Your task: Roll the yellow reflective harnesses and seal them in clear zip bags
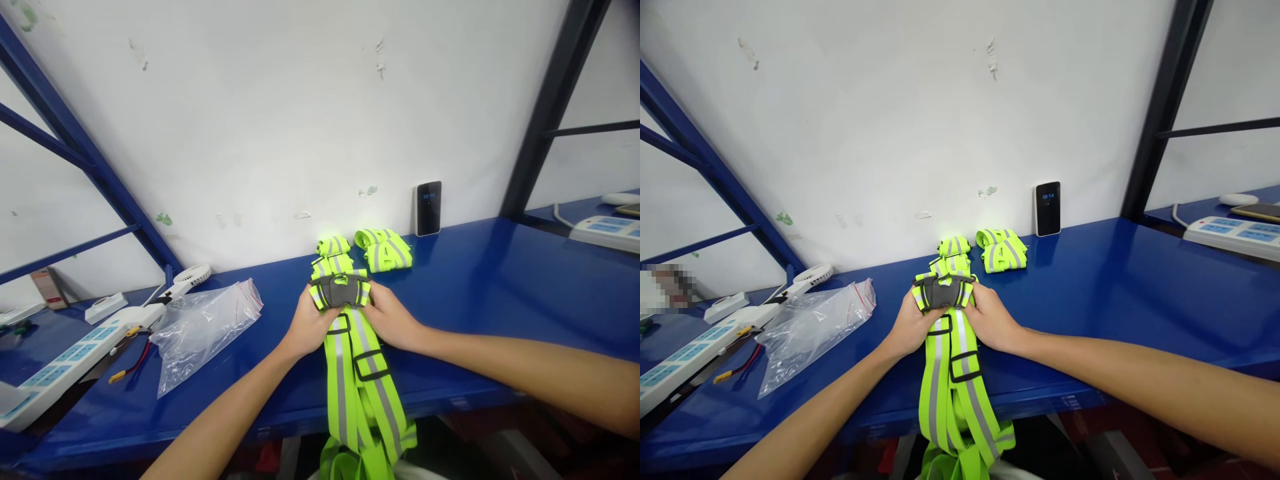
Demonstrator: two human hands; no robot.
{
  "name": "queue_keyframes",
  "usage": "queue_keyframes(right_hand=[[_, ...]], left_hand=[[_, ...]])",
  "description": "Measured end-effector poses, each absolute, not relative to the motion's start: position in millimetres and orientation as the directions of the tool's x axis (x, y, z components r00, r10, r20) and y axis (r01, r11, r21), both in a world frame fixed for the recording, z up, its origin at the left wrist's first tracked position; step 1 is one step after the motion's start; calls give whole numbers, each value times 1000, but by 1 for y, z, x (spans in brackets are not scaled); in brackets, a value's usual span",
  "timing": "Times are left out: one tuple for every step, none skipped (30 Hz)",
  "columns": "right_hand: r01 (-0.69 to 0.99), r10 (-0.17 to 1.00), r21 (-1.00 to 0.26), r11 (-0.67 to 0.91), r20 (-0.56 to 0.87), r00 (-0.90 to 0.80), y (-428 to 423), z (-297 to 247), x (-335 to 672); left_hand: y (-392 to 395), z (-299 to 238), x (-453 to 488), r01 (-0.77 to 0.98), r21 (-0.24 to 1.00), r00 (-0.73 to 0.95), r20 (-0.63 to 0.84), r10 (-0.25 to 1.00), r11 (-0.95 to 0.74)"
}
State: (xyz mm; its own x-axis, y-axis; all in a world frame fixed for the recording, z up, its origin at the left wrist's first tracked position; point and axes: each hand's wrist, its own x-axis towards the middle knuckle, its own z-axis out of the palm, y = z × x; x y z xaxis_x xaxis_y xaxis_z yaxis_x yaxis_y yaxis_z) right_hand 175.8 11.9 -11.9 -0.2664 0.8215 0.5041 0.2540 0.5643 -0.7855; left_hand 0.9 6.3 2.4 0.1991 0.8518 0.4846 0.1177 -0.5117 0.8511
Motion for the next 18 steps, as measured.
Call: queue_keyframes(right_hand=[[236,822,-795,559,496,-280,11,-12,176],[213,819,-803,556,487,-303,10,-11,176],[189,814,-811,554,479,-330,9,-10,176],[163,806,-820,549,467,-363,7,-10,176],[133,800,-835,533,446,-402,6,-9,177],[98,794,-859,502,414,-446,4,-8,177],[61,790,-887,458,374,-486,3,-7,177],[28,789,-913,408,337,-513,2,-6,177],[0,792,-931,366,312,-525,2,-5,177],[-21,798,-940,341,301,-522,2,-4,177],[-33,806,-941,338,307,-506,3,-3,177],[-41,810,-937,348,323,-489,3,-2,177],[-49,809,-931,362,340,-479,4,-2,177],[-63,803,-927,370,353,-480,5,-1,177],[-81,795,-925,371,362,-488,5,0,177],[-104,789,-926,362,364,-494,5,1,177],[-129,789,-930,344,360,-498,5,2,177],[-153,791,-936,318,351,-501,4,3,176]], left_hand=[[7,3,1,121,848,190,490,851,-515],[7,4,0,124,845,183,496,849,-521],[7,5,-1,129,840,175,504,846,-527],[8,6,-2,133,836,168,510,843,-532],[8,7,-3,139,833,162,514,842,-535],[9,7,-5,145,833,157,514,843,-534],[10,7,-6,152,834,155,510,846,-531],[10,7,-7,160,835,155,505,849,-526],[11,7,-8,169,836,156,500,851,-522],[11,6,-8,178,834,160,499,852,-522],[12,5,-8,184,832,166,498,851,-523],[12,4,-8,186,832,169,498,851,-523],[12,4,-8,183,833,173,495,851,-522],[12,3,-8,176,837,178,490,853,-518],[11,2,-8,166,844,184,482,856,-511],[11,2,-8,154,851,193,472,860,-502],[10,2,-7,140,858,201,464,863,-494],[9,3,-7,126,865,209,456,865,-487]])
